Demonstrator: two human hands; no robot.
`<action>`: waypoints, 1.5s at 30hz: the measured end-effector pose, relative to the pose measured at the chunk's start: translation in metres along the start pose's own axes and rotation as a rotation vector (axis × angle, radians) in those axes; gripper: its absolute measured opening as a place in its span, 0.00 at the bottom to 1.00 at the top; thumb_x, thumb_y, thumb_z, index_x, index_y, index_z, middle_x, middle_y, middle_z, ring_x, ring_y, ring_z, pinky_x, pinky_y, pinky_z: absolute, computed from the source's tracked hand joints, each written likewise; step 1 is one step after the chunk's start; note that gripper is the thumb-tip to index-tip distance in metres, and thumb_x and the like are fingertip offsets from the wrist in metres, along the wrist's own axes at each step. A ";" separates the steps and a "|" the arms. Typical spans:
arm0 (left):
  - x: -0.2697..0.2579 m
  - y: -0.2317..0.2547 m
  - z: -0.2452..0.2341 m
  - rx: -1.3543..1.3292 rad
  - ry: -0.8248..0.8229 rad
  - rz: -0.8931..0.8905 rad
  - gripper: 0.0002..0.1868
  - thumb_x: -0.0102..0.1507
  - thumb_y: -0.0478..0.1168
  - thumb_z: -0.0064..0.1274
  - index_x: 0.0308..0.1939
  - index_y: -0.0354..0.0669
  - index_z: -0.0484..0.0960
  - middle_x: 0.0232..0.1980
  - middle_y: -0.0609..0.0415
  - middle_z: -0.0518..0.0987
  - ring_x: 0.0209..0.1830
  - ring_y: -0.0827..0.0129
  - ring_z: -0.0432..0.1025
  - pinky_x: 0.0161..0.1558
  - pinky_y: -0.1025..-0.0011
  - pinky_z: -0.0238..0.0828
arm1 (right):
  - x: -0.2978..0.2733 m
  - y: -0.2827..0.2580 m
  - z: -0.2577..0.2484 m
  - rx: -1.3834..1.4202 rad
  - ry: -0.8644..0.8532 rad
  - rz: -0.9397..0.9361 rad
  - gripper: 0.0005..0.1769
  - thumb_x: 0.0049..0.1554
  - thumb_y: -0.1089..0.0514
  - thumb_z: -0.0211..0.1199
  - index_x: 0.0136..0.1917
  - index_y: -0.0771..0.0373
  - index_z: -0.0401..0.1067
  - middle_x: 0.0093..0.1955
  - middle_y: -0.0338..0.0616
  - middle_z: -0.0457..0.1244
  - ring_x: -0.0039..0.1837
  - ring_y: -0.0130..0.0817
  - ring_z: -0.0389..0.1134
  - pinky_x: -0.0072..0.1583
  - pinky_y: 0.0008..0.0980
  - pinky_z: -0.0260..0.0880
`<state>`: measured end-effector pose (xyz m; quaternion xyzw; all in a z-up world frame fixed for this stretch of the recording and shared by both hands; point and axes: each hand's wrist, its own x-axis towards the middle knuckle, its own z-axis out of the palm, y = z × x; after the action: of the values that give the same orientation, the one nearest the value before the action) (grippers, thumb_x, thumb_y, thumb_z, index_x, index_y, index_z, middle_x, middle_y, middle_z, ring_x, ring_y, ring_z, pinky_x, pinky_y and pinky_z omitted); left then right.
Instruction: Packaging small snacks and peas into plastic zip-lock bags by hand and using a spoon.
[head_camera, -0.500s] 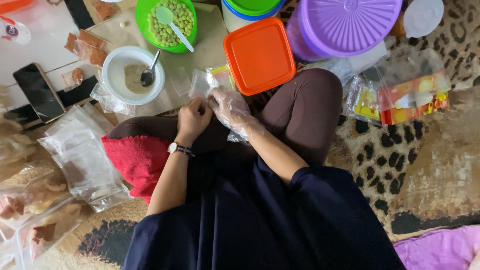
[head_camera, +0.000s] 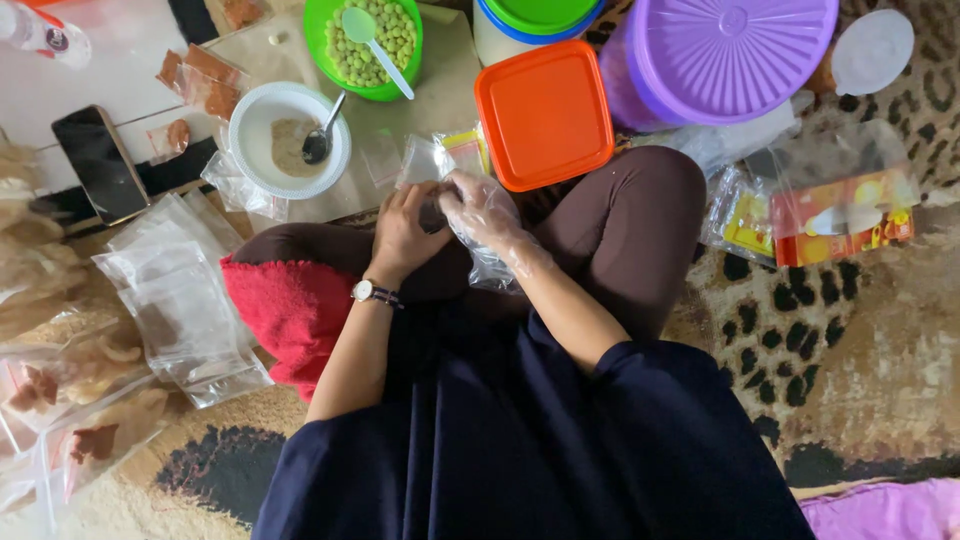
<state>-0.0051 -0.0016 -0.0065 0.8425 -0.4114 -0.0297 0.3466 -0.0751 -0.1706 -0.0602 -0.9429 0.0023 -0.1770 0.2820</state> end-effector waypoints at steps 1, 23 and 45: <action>-0.003 -0.006 0.005 -0.031 -0.011 -0.051 0.35 0.46 0.48 0.70 0.56 0.51 0.79 0.48 0.52 0.79 0.45 0.47 0.78 0.51 0.52 0.73 | -0.003 0.002 0.006 -0.158 0.046 -0.070 0.01 0.55 0.54 0.62 0.43 0.48 0.73 0.40 0.39 0.65 0.41 0.43 0.72 0.42 0.37 0.74; -0.017 -0.033 0.039 0.015 0.115 -0.074 0.36 0.48 0.52 0.70 0.60 0.53 0.80 0.47 0.56 0.84 0.50 0.62 0.80 0.59 0.62 0.68 | 0.017 -0.013 -0.027 0.549 -0.216 0.637 0.09 0.57 0.49 0.66 0.51 0.48 0.80 0.44 0.44 0.72 0.53 0.46 0.74 0.56 0.45 0.73; -0.015 -0.020 0.015 -0.303 0.056 -0.310 0.27 0.51 0.52 0.73 0.53 0.59 0.85 0.41 0.53 0.87 0.45 0.52 0.81 0.46 0.60 0.77 | 0.027 -0.024 -0.038 0.464 -0.181 0.660 0.07 0.55 0.48 0.71 0.48 0.42 0.80 0.44 0.36 0.72 0.54 0.38 0.74 0.56 0.39 0.74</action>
<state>-0.0068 0.0094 -0.0336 0.8344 -0.2579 -0.1210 0.4719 -0.0648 -0.1732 -0.0092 -0.8147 0.2397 0.0107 0.5279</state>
